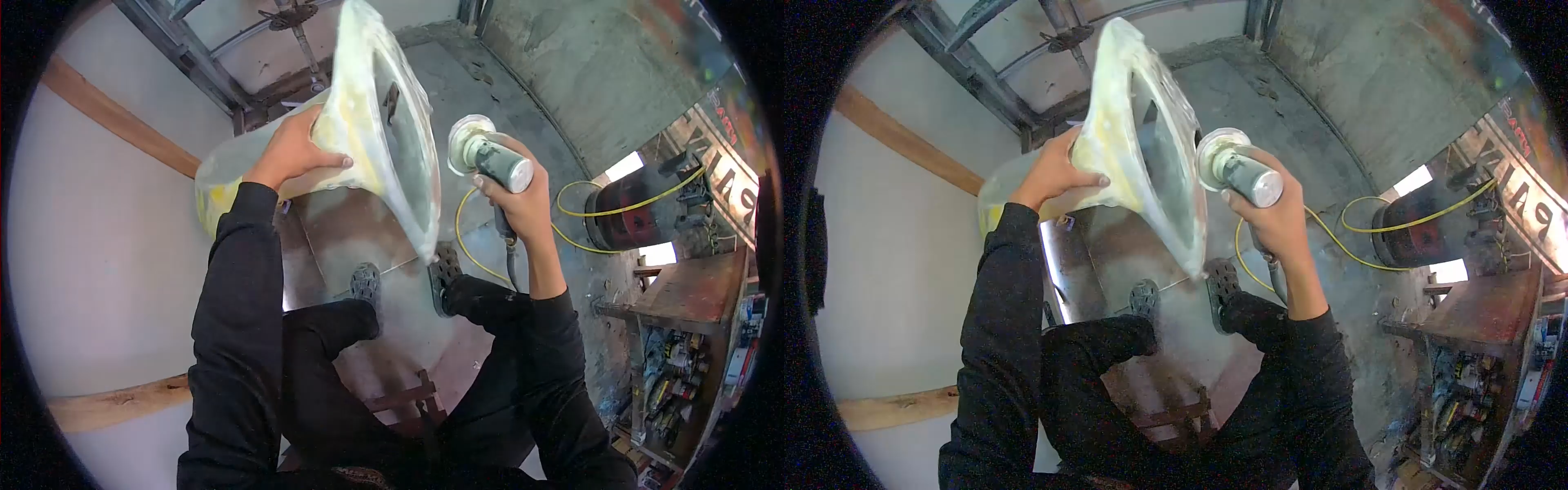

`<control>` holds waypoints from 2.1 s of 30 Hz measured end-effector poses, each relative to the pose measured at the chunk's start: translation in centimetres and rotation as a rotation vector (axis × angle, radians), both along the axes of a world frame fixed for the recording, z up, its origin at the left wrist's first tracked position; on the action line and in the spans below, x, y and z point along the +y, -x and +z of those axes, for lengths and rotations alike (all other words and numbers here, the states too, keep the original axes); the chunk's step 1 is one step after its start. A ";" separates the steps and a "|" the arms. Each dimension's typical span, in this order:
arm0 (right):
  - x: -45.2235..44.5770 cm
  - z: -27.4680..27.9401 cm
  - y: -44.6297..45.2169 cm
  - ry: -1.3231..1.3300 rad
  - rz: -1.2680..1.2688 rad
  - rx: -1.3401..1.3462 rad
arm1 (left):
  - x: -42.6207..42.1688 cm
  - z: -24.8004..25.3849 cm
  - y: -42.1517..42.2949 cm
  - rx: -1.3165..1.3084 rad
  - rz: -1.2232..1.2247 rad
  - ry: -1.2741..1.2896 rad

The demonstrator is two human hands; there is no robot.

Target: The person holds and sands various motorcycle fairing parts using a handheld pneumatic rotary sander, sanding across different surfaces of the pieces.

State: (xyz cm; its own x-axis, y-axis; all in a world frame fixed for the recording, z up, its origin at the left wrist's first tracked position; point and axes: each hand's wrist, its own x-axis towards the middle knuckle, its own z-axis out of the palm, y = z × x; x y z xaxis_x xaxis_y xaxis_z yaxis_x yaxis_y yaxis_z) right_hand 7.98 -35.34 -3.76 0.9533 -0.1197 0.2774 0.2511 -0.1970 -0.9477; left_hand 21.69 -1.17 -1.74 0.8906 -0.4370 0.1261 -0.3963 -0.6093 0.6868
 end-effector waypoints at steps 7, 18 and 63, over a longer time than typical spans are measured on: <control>4.8 0.1 0.0 0.264 0.116 -0.074 | -1.9 2.7 2.4 -0.011 -0.133 -0.329; 5.3 -3.6 -2.3 0.114 0.021 -0.042 | -3.2 -5.0 5.3 0.008 -0.241 -0.383; 5.7 -6.5 -2.7 -0.018 -0.053 0.082 | -10.0 -11.1 10.7 0.464 0.821 1.267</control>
State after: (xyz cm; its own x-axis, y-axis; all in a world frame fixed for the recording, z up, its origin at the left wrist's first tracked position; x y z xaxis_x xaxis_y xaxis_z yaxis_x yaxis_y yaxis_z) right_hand 10.68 -29.61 -10.21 0.9650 -0.1744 0.1956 0.1619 -0.1905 -0.9682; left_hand 10.99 -11.16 -12.83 0.8854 0.3373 -0.3199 0.1210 0.4973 0.8591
